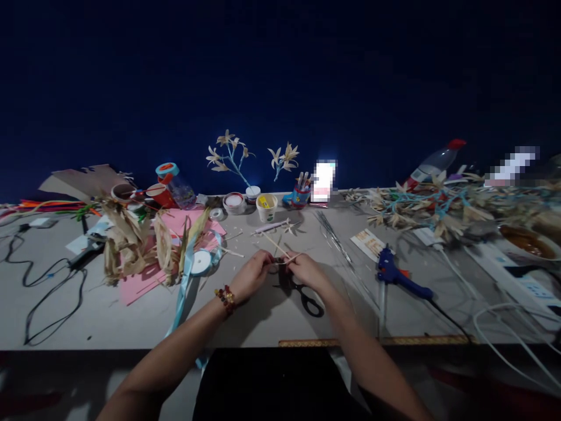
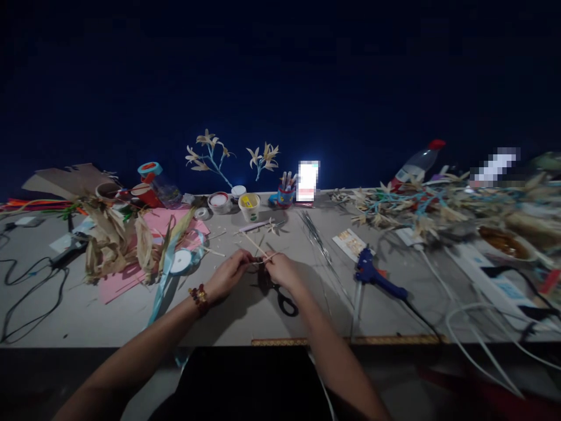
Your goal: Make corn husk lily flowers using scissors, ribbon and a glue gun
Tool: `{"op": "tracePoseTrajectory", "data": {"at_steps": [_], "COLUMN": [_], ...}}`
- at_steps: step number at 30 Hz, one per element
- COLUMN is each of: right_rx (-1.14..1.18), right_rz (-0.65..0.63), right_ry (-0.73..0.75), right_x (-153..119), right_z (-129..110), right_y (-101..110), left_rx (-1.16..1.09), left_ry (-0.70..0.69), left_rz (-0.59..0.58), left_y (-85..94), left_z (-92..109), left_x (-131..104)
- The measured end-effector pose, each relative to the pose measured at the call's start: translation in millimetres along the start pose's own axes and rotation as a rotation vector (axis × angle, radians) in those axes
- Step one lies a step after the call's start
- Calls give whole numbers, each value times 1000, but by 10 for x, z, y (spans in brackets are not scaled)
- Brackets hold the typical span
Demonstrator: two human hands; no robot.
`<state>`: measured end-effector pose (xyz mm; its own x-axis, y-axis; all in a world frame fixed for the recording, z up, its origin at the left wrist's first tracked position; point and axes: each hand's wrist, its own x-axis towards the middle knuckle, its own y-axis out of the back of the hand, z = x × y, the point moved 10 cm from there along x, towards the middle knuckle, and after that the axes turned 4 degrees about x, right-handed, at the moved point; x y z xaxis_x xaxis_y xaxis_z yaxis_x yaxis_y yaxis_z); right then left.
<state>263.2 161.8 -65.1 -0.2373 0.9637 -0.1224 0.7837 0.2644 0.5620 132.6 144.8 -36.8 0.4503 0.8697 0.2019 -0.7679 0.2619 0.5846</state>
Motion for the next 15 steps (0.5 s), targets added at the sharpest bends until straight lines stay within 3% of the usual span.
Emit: {"op": "tracePoseTrajectory", "data": {"at_steps": [3,6,8,10,12,13,15], "right_rx": [-29,-28,84,237,344,377,434], "right_rz": [116,299,697,1063,1330,1385,1311], "right_ry": [-41,-60,-95,-91,10,69,106], "right_x": [-186,-551,-978,-1453,-1821,-1909,-1857], "right_z": [177,400,549,604,481,380,210], "right_y": [452,1169,1875,2358,2554,2548,2366], "left_rx": [21,24,18,12,-11,-50,-170], "left_ry": [31,71,91,102,107,117,159], "left_rz": [4,28,51,69,81,101,179], "left_y": [48,152,222,275,314,344,430], "left_z": [-68,-156,-207,-231,-220,-211,-194], "left_x": [-17,-76,-121,-155,-174,-180,-199]}}
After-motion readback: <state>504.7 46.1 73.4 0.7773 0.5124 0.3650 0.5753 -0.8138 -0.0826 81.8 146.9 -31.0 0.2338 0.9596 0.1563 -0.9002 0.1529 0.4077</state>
